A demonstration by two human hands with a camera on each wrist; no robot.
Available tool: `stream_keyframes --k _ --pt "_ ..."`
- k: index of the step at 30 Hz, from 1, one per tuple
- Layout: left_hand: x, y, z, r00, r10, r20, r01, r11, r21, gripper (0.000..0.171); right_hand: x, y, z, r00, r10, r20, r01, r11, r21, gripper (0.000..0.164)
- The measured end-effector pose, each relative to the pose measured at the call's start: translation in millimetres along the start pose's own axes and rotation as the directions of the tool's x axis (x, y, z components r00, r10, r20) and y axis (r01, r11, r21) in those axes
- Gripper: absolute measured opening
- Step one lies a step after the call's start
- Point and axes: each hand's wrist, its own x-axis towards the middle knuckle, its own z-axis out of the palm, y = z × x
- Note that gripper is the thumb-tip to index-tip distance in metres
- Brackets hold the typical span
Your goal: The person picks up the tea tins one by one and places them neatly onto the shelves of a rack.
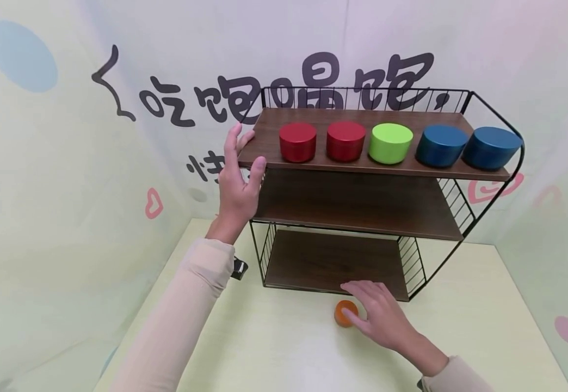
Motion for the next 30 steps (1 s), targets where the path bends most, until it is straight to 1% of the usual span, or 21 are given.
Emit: stream_keyframes --k 3,9,18,23,30 --pt "0.2 0.8 0.3 1.0 0.01 -0.006 -0.01 1.0 -0.002 0.067 -6.6 4.0 8.6 1.0 0.022 0.015 -0.022 1.0 -0.005 0.046" --pt "-0.4 0.5 1.2 1.0 0.008 -0.016 -0.007 1.0 0.009 0.066 -17.8 10.6 23.6 0.998 0.059 0.038 -0.059 0.998 -0.016 0.047" --pt "-1.1 -0.2 2.2 1.0 0.012 -0.018 -0.012 1.0 0.002 0.065 -32.4 21.6 44.8 0.988 0.127 0.093 -0.125 0.992 -0.028 0.05" --pt "-1.2 0.2 1.8 1.0 0.013 -0.02 -0.013 1.0 0.01 0.066 -37.0 25.5 52.2 0.986 0.135 0.1 -0.133 0.991 -0.028 0.049" --pt "-0.6 0.3 1.6 1.0 0.01 -0.019 -0.01 1.0 0.014 0.066 -40.7 26.9 57.1 0.978 0.163 0.128 -0.159 0.986 -0.042 0.049"
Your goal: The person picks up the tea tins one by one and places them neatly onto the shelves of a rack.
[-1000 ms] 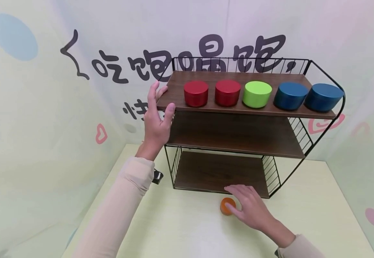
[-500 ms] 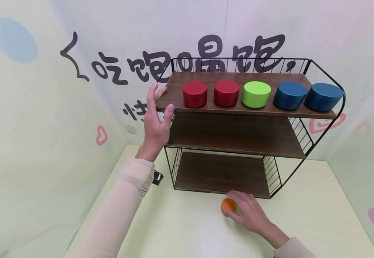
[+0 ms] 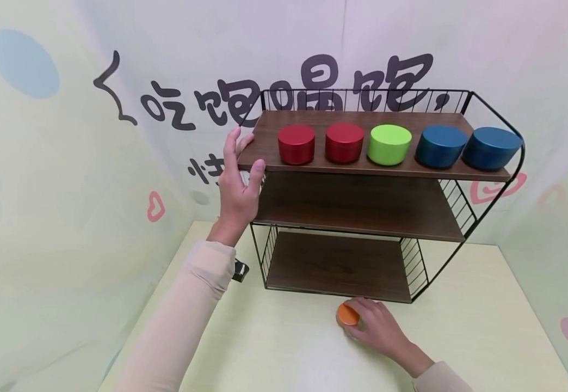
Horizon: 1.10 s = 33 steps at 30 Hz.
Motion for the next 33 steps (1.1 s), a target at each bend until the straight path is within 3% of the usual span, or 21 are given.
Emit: stream_keyframes --k 15,33 --pt "0.0 1.2 -0.6 1.0 -0.002 -0.002 0.002 1.0 -0.004 0.068 3.5 -3.8 -3.9 0.999 -0.031 -0.017 0.031 0.999 -0.016 0.049" --pt "-0.5 -0.4 -1.2 1.0 0.008 0.018 -0.008 1.0 -0.012 0.067 29.6 -31.7 -31.3 0.984 -0.176 -0.01 0.175 0.984 -0.022 0.051"
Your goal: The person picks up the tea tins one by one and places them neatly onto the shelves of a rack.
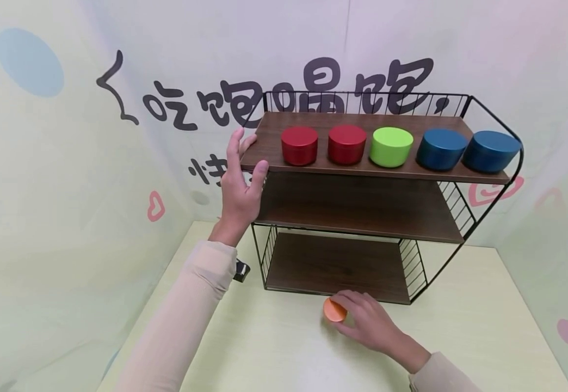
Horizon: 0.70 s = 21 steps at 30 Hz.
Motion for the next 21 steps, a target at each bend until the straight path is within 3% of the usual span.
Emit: stream_keyframes --k 8,16,21 --pt "-0.2 -0.5 0.0 1.0 -0.023 -0.002 0.023 1.0 -0.013 0.066 15.9 -8.5 -19.9 1.0 -0.012 -0.002 0.012 1.0 0.014 0.052" --pt "0.7 -0.6 -0.1 1.0 -0.018 -0.003 0.018 1.0 -0.008 0.067 29.4 -14.3 -34.5 0.992 -0.099 -0.074 0.099 0.995 -0.001 0.051" --pt "0.3 0.6 -0.3 1.0 -0.027 -0.003 0.027 1.0 -0.017 0.067 37.2 -18.4 -46.1 0.987 -0.137 -0.079 0.136 0.99 -0.025 0.052"
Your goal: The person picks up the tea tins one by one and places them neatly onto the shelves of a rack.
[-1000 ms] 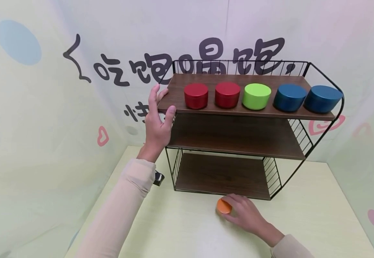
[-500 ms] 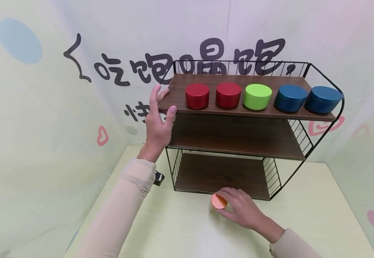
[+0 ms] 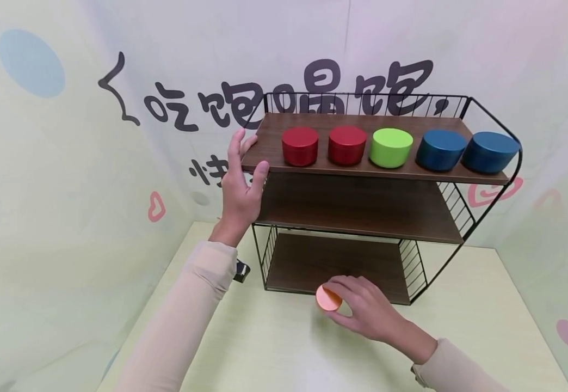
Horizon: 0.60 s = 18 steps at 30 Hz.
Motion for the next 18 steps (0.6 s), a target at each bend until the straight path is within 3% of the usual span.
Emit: stream_keyframes --k 12,18 --pt "-0.4 1.2 -0.5 1.0 0.008 0.011 -0.008 1.0 0.015 0.069 25.3 -5.4 -23.2 0.99 -0.135 -0.033 0.135 0.991 0.005 0.051" --pt "0.0 1.8 -0.6 1.0 0.013 0.005 -0.013 1.0 0.013 0.07 44.8 -11.3 -38.7 0.983 -0.184 -0.011 0.184 0.983 -0.002 0.051"
